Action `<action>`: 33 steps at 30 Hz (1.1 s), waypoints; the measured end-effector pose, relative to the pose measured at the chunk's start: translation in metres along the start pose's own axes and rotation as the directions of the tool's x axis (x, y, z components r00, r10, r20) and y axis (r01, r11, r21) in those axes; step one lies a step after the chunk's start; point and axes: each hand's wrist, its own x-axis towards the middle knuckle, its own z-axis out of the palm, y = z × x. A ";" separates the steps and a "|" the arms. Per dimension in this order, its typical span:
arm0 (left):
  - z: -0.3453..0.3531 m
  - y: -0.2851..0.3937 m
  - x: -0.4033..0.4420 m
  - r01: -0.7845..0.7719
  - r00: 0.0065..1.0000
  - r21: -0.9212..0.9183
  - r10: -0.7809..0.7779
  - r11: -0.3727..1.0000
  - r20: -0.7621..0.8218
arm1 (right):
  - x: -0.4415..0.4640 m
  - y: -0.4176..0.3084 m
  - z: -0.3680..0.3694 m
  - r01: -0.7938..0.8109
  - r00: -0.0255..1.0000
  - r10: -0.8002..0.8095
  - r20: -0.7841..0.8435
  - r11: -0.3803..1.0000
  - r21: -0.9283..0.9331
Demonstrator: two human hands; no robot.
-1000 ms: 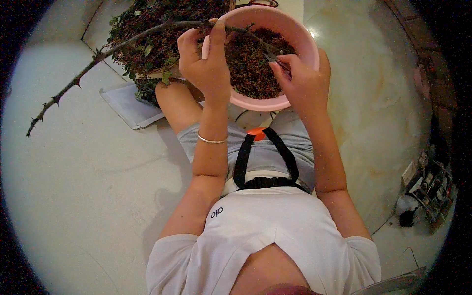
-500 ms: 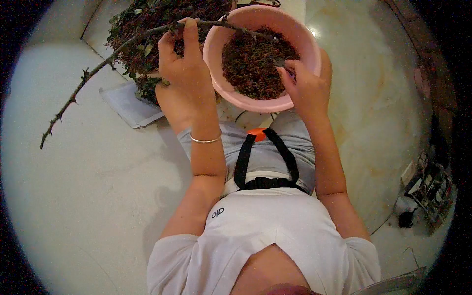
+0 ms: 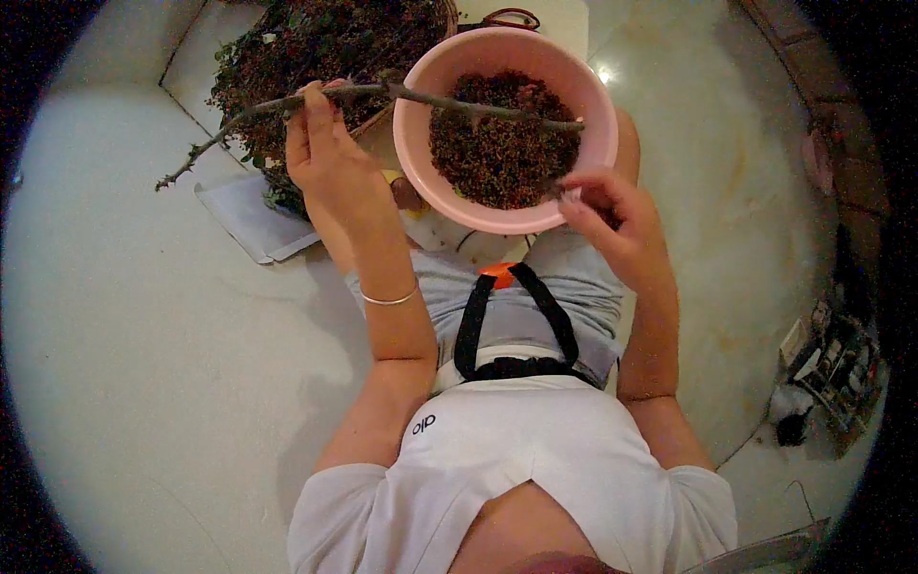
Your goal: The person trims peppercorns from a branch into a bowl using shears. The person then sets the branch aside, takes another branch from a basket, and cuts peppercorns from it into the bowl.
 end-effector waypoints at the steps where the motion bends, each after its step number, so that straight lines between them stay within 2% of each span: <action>1: -0.004 -0.003 0.001 -0.049 0.998 -0.042 0.050 0.998 0.023 | -0.004 -0.007 -0.004 -0.049 0.987 0.027 0.157 0.989 0.139; 2: -0.005 -0.004 0.000 -0.049 0.998 -0.040 0.051 0.998 0.025 | -0.006 -0.013 -0.007 -0.050 0.987 0.027 0.156 0.989 0.141; 4: -0.006 0.000 -0.004 -0.213 0.976 0.093 0.207 0.973 0.072 | -0.010 -0.019 -0.011 -0.057 0.998 0.060 -0.010 0.986 0.154; 5: -0.008 0.001 -0.006 -0.213 0.976 0.092 0.207 0.973 0.074 | -0.009 -0.022 -0.013 -0.057 0.998 0.060 -0.012 0.986 0.154; 7: -0.009 0.002 -0.007 -0.208 0.977 0.107 0.202 0.972 0.070 | -0.003 -0.026 -0.015 -0.007 0.997 0.007 -0.073 1.000 -0.001; 8: -0.009 0.002 -0.009 -0.208 0.977 0.105 0.201 0.972 0.073 | -0.001 -0.024 -0.015 -0.008 0.997 0.008 -0.077 1.000 -0.001; 11: -0.016 -0.005 -0.020 -0.144 0.988 -0.009 0.144 0.990 0.048 | -0.003 -0.008 -0.010 -0.001 0.999 -0.001 -0.037 0.998 -0.069; 13: -0.020 -0.006 -0.023 -0.026 0.996 -0.292 0.048 0.956 0.069 | -0.004 -0.001 -0.008 0.110 0.994 -0.111 0.001 0.983 -0.147; 16: -0.023 -0.008 -0.023 -0.023 0.994 -0.289 0.053 0.957 0.097 | 0.000 0.003 -0.009 0.188 0.982 -0.185 0.035 0.957 -0.222; 20: -0.004 0.012 -0.016 -0.065 0.993 -0.259 0.089 0.964 0.083 | 0.007 -0.021 -0.027 0.193 0.981 -0.182 0.068 0.960 -0.202; 23: 0.000 0.013 -0.012 -0.036 0.998 -0.263 0.048 0.964 0.041 | 0.007 -0.029 -0.031 0.127 0.991 -0.113 0.078 0.968 -0.217; 25: 0.002 0.011 -0.009 -0.054 0.997 -0.228 0.064 0.972 0.038 | 0.007 -0.024 -0.032 0.023 0.998 -0.019 0.059 0.998 -0.059; 26: 0.002 0.011 -0.010 -0.054 0.997 -0.229 0.064 0.972 0.039 | 0.008 -0.024 -0.033 0.023 0.998 -0.019 0.059 0.998 -0.059; 32: 0.000 0.020 -0.014 -0.025 0.998 -0.295 0.041 0.955 0.049 | 0.009 -0.030 -0.029 0.104 0.994 -0.095 0.059 0.980 -0.172; 33: -0.001 0.019 -0.014 -0.015 0.998 -0.292 0.034 0.956 0.060 | 0.009 -0.030 -0.029 0.151 0.985 -0.130 0.114 0.968 -0.201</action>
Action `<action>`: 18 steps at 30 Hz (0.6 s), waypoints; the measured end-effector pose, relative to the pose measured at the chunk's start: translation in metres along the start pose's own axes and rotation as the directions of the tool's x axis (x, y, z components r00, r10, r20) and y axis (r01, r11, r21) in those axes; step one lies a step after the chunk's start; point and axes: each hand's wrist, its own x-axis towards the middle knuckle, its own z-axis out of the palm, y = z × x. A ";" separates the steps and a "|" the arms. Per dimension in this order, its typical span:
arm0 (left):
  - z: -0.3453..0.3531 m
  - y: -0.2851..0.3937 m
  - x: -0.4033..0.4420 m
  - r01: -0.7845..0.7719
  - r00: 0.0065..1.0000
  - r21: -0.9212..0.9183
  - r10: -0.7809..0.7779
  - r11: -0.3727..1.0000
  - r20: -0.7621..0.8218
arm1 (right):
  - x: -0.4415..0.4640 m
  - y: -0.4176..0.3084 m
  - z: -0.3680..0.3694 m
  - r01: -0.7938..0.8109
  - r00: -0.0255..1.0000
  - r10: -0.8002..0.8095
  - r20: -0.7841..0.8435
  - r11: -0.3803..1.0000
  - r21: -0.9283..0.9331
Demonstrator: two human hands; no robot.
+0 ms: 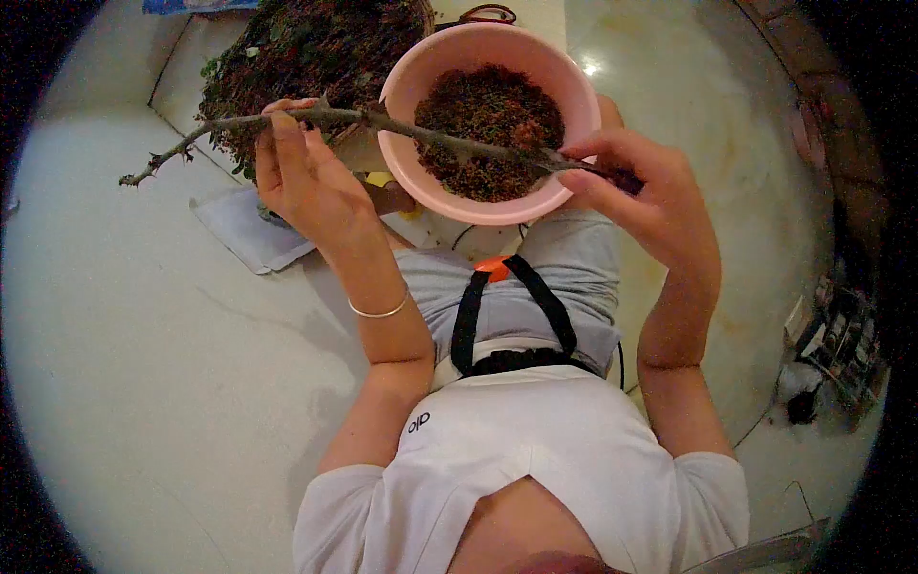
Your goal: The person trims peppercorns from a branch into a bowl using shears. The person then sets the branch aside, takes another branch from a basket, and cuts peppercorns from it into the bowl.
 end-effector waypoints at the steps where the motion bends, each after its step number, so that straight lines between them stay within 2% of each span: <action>1: -0.002 0.000 -0.001 0.009 1.000 0.004 -0.009 1.000 0.008 | -0.001 0.001 0.002 0.047 0.998 -0.045 0.049 0.998 -0.032; 5: 0.004 0.002 -0.001 0.022 1.000 0.020 -0.022 1.000 -0.001 | 0.003 -0.001 0.005 0.093 0.995 -0.094 -0.026 0.995 -0.035; 7: 0.004 0.000 0.002 0.022 1.000 0.037 -0.021 0.999 -0.012 | 0.006 -0.003 0.001 -0.027 0.999 0.027 -0.018 1.000 0.008; 10: 0.005 0.002 0.000 0.004 1.000 0.031 -0.005 0.999 0.017 | 0.007 -0.004 0.000 -0.089 0.995 0.086 0.044 0.993 0.072; 17: 0.003 -0.001 0.000 -0.022 0.998 0.062 0.019 0.998 0.057 | 0.009 0.013 0.009 -0.053 0.998 0.048 0.038 0.988 0.144; 18: 0.003 0.000 0.001 -0.019 0.999 0.095 0.015 0.995 0.042 | 0.010 0.012 0.008 -0.124 0.990 0.107 0.089 0.969 0.214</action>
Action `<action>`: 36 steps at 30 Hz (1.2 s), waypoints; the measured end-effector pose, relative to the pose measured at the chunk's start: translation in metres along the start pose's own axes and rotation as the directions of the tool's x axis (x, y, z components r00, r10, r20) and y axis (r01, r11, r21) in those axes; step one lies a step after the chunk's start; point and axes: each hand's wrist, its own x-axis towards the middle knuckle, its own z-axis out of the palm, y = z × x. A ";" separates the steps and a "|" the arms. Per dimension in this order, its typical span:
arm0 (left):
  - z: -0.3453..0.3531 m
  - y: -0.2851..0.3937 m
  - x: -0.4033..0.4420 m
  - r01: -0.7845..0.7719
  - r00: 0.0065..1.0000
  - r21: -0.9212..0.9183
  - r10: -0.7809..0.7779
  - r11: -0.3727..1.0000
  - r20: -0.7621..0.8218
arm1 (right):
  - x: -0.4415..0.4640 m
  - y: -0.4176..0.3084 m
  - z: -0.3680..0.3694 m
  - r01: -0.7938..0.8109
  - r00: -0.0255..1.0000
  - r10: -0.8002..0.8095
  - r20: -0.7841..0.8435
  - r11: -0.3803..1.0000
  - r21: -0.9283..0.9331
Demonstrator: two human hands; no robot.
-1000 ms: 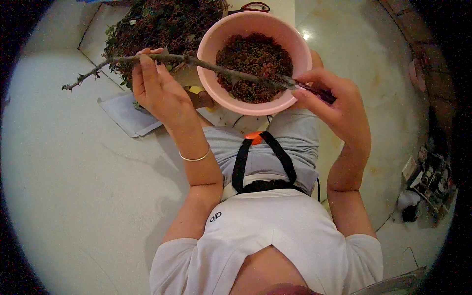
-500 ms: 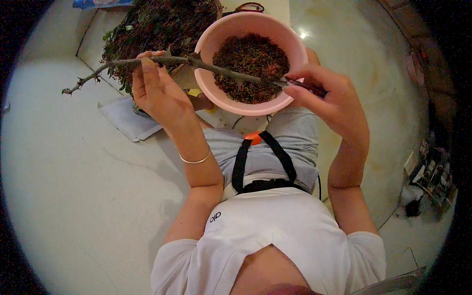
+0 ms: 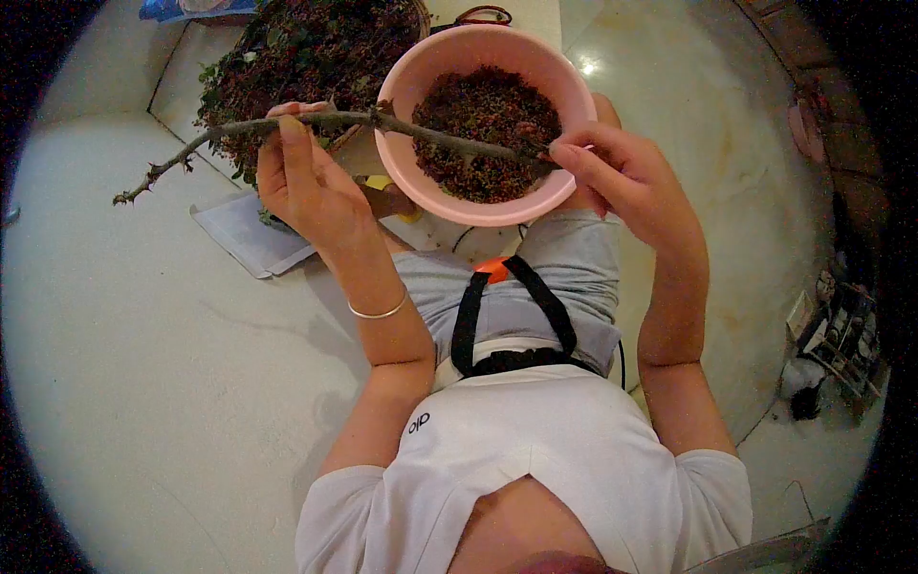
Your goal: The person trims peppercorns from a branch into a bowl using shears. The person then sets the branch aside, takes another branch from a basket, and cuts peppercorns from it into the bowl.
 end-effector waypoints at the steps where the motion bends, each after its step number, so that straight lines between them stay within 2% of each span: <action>1: 0.000 0.000 0.001 0.005 1.000 0.033 -0.005 0.999 -0.014 | 0.002 0.000 0.000 -0.069 0.997 0.066 0.042 0.995 0.075; 5: -0.001 -0.003 0.002 -0.021 0.999 0.003 0.021 1.000 0.024 | 0.005 0.004 0.002 -0.124 0.991 0.111 0.079 0.978 0.170; 8: -0.002 -0.002 0.001 -0.070 0.996 0.078 0.066 0.994 0.052 | 0.005 0.008 0.003 -0.062 0.997 0.054 0.063 0.988 0.142; 10: 0.003 0.003 -0.002 -0.010 1.000 0.040 0.010 0.999 0.006 | 0.005 0.008 0.003 0.009 1.000 -0.009 0.017 1.000 0.003; 11: 0.005 0.003 -0.003 -0.009 1.000 0.041 0.009 0.999 0.007 | 0.005 0.010 0.005 0.008 1.000 -0.008 0.017 1.000 0.004; 13: 0.008 0.004 -0.004 -0.009 0.998 0.169 0.018 0.986 -0.052 | 0.006 0.013 0.010 0.157 0.969 -0.214 -0.121 0.918 -0.364; 14: 0.010 0.005 -0.004 -0.008 0.998 0.170 0.018 0.985 -0.053 | 0.005 0.010 0.011 0.157 0.970 -0.213 -0.120 0.918 -0.363; 16: 0.012 0.007 -0.005 -0.007 1.000 0.212 0.010 0.977 -0.016 | 0.005 0.001 0.016 0.079 0.949 -0.231 -0.216 0.835 -0.545; 17: 0.014 0.010 -0.007 -0.008 1.000 0.211 0.012 0.977 -0.016 | 0.006 0.001 0.018 0.080 0.948 -0.232 -0.216 0.834 -0.546; 19: 0.021 0.010 -0.009 0.011 1.000 0.302 -0.014 0.953 0.007 | 0.012 0.007 0.019 0.118 0.902 -0.360 -0.239 0.737 -0.665; 22: 0.018 0.007 -0.011 -0.033 0.999 0.383 0.030 0.923 0.014 | 0.012 0.009 0.025 0.041 0.899 -0.350 -0.263 0.664 -0.747; 29: 0.019 0.004 -0.013 -0.092 0.996 0.358 0.077 0.929 0.055 | 0.014 0.016 0.035 0.048 0.864 -0.438 -0.248 0.563 -0.825; 31: 0.017 0.004 -0.015 -0.083 0.996 0.435 0.066 0.897 0.055 | 0.013 0.014 0.035 0.045 0.887 -0.392 -0.245 0.600 -0.799; 35: 0.022 0.005 -0.016 -0.113 0.993 0.474 0.084 0.873 0.082 | 0.014 0.018 0.037 0.027 0.887 -0.389 -0.250 0.584 -0.812; 36: 0.022 0.009 -0.017 -0.147 0.987 0.483 0.099 0.863 0.123 | 0.011 0.015 0.039 -0.004 0.905 -0.340 -0.257 0.596 -0.803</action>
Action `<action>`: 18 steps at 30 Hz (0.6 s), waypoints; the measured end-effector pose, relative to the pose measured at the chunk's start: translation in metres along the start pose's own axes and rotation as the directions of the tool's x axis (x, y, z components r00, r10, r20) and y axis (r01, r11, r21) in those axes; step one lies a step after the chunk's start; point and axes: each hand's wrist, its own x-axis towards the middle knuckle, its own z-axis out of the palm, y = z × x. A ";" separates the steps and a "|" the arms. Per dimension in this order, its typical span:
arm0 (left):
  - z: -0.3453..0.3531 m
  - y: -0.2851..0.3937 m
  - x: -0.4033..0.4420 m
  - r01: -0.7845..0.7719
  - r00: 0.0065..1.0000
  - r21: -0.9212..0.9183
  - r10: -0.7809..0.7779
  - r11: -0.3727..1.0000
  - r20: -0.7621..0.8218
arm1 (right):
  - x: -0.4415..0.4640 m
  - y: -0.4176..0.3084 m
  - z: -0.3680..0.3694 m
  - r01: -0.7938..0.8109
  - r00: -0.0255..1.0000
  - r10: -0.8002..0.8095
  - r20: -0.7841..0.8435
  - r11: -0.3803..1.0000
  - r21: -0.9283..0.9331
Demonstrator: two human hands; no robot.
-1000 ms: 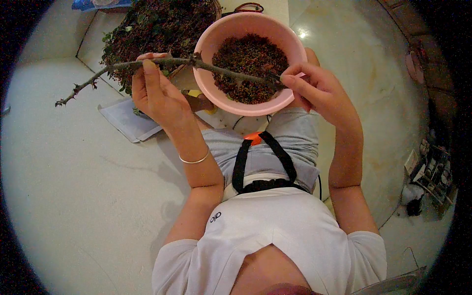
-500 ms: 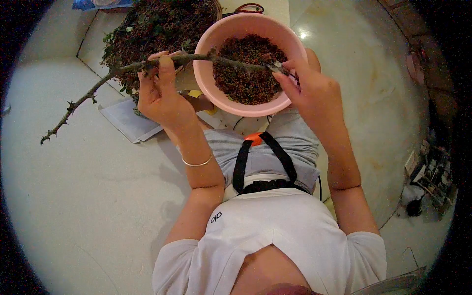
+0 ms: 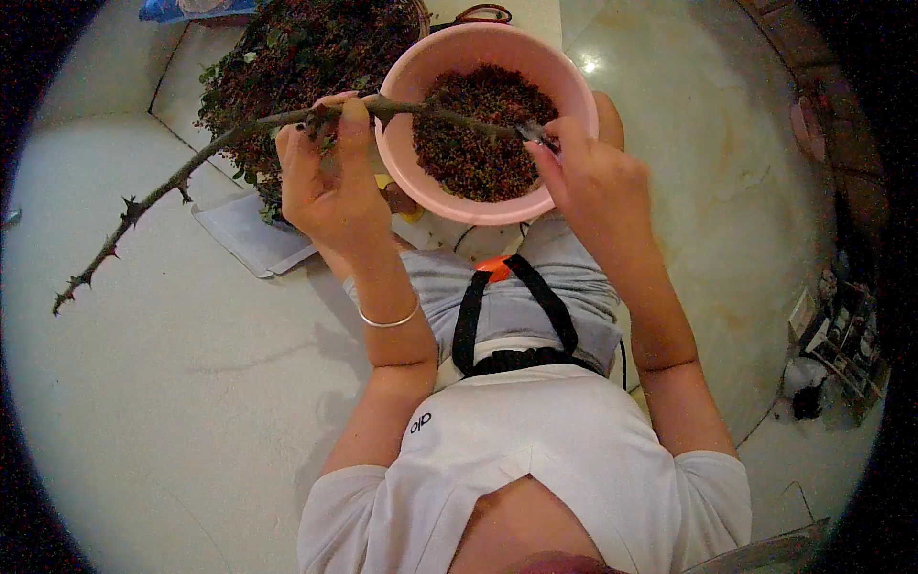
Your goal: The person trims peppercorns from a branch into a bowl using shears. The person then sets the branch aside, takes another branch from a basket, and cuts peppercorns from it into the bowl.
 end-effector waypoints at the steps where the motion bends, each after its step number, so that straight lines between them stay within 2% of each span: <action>1: 0.000 0.000 0.000 -0.033 0.999 0.016 0.032 0.999 0.027 | 0.000 0.000 0.001 -0.033 0.999 0.033 0.042 0.999 0.001; 5: -0.005 -0.008 0.002 -0.087 0.994 -0.017 0.087 0.996 0.058 | -0.001 0.020 0.021 0.017 0.998 -0.026 0.057 0.989 0.149; 7: -0.008 -0.008 0.004 -0.105 0.984 0.061 0.095 0.993 0.150 | 0.001 0.032 0.033 -0.140 0.976 0.023 0.217 0.831 0.539; 8: -0.009 -0.009 0.005 -0.104 0.984 0.062 0.094 0.993 0.150 | 0.003 0.038 0.035 -0.140 0.976 0.023 0.218 0.830 0.539; 10: -0.010 -0.014 0.007 0.065 0.992 -0.077 -0.056 0.995 0.111 | 0.008 0.044 0.032 -0.500 0.810 0.005 0.586 0.529 0.686; 11: -0.012 -0.015 0.008 0.066 0.992 -0.076 -0.057 0.995 0.112 | 0.009 0.046 0.032 -0.501 0.809 0.005 0.587 0.528 0.686; 13: -0.015 -0.019 0.010 0.131 0.988 -0.113 -0.120 0.985 0.096 | 0.010 0.048 0.030 -0.582 0.748 -0.108 0.655 0.371 0.724; 14: -0.015 -0.020 0.011 0.131 0.988 -0.113 -0.120 0.985 0.097 | 0.011 0.047 0.027 -0.582 0.748 -0.107 0.655 0.371 0.724; 16: -0.017 -0.022 0.012 0.175 0.984 -0.214 -0.163 0.961 0.076 | 0.011 0.043 0.018 -0.734 0.634 -0.143 0.760 0.198 0.650; 18: -0.019 -0.022 0.015 0.159 0.986 -0.214 -0.146 0.964 0.076 | 0.012 0.044 0.017 -0.747 0.621 -0.161 0.767 0.175 0.641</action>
